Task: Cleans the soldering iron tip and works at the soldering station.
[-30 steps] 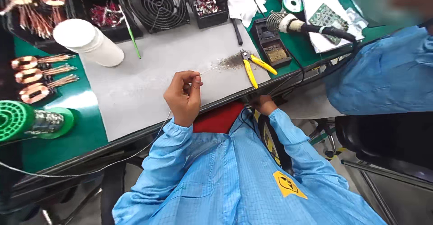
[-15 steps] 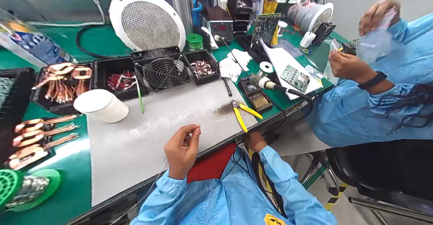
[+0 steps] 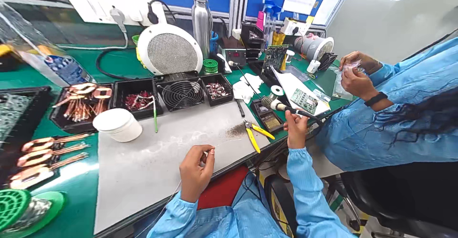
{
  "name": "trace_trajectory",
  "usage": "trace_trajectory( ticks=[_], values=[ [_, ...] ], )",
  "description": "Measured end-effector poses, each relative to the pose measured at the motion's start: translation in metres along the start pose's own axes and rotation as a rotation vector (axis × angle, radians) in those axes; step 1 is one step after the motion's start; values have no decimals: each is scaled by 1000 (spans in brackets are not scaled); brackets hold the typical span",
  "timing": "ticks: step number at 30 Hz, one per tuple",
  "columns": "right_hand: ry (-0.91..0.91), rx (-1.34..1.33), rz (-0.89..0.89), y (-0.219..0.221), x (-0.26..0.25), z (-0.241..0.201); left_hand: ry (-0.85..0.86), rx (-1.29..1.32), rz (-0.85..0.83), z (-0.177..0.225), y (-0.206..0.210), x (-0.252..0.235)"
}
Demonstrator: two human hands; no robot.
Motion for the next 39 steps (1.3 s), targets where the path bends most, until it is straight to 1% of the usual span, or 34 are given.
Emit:
trace_trajectory(
  ticks=[1,3,5,6,7,9,10,11,13,15,17,19,20,23,25,29,35,39],
  values=[
    [-61,98,-18,7,-13,0,1,-8,-5,0,0,0],
    [-271,304,-83,19,-30,-6,4,-27,-16,-1,2,0],
    [-441,376,-84,17,-33,-18,0,-40,-27,-1,2,1],
    [-482,341,-38,10,-30,-24,-2,-42,-31,-1,1,1],
    [-507,245,52,0,-23,-30,-3,-43,-34,-1,1,1],
    [-524,-66,245,-22,-7,-37,1,-38,-28,-1,2,0],
    [-497,-231,294,-28,2,-36,-8,-39,-20,-1,3,-1],
    [-441,-352,294,-30,9,-30,-27,-37,-10,-1,3,-2],
    [-281,-477,179,-20,17,-10,-79,-4,11,3,7,-8],
    [-145,-532,51,-4,19,11,-89,55,18,16,13,-16],
    [-113,-591,-18,9,21,26,-20,7,30,30,19,-23],
    [-153,-636,-73,17,23,38,45,-75,51,31,24,-28],
    [-187,-637,-100,19,25,43,44,-92,61,27,26,-29],
    [-288,-616,-198,22,28,52,-40,-41,91,11,29,-29],
    [-321,-580,-264,22,30,54,-64,-13,104,9,30,-24],
    [-383,-503,-340,25,30,54,-26,-63,120,11,34,-14],
    [-471,-498,-448,26,31,50,-17,-170,139,12,29,-8],
    [-501,-482,-504,28,32,48,-49,-147,120,9,27,-8]
  ],
)
Point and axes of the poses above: each hand's wrist, its own x-axis away from the middle knuckle, its own y-axis out of the palm, z = x × y, the point moved 5 cm from there along -x, towards the middle knuckle, and after that the axes turned 8 degrees about z, right-handed, at the moved point
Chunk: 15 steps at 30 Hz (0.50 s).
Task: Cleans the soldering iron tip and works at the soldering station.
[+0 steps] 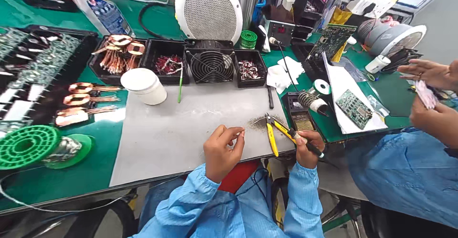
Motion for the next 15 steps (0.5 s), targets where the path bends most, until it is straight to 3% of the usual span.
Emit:
trace_trajectory(
  ticks=[15],
  values=[
    [17,-7,-32,2,0,0,-15,-1,-12,-2,2,2]
  ],
)
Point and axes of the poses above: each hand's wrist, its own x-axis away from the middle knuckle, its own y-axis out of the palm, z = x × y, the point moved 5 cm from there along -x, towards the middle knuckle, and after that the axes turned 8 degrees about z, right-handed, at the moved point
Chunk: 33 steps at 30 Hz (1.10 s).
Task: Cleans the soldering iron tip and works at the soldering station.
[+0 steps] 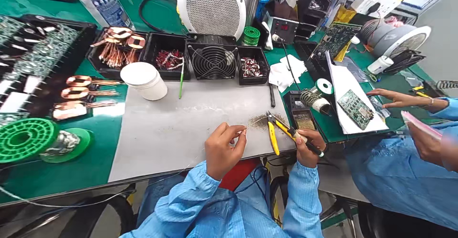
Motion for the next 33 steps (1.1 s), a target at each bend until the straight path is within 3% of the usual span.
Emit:
trace_trajectory(
  ticks=[33],
  values=[
    [-26,58,-171,1,-2,1,37,-68,-6,0,4,1]
  ],
)
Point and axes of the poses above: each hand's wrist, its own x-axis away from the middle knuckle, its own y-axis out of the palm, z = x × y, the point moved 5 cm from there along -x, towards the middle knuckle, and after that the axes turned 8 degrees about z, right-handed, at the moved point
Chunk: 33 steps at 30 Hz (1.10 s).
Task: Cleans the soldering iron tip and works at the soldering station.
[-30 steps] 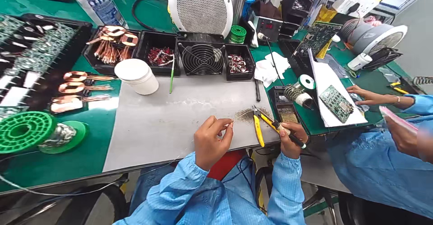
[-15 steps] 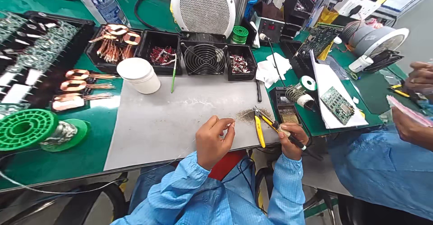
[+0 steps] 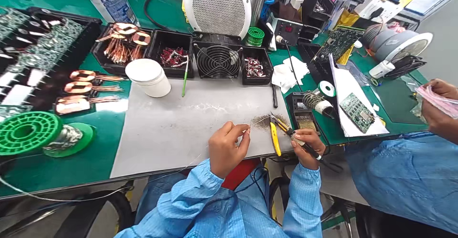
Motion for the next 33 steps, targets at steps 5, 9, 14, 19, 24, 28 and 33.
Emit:
trace_trajectory(
  ticks=[5,9,14,19,24,28,33],
  values=[
    [3,-11,-11,0,0,0,3,-14,-2,0,1,0],
    [12,-8,-26,1,0,0,6,-17,-1,0,2,1],
    [17,-9,-43,1,0,0,3,-35,-18,-1,3,1],
    [23,-25,-43,2,0,0,9,-45,-27,0,4,0],
    [27,-31,-46,2,0,0,9,-46,-34,0,6,-1],
    [32,-54,-42,3,0,-1,9,-53,-39,0,7,-1],
    [39,-40,72,2,-1,-3,-10,-33,-27,-1,5,-1]
  ],
)
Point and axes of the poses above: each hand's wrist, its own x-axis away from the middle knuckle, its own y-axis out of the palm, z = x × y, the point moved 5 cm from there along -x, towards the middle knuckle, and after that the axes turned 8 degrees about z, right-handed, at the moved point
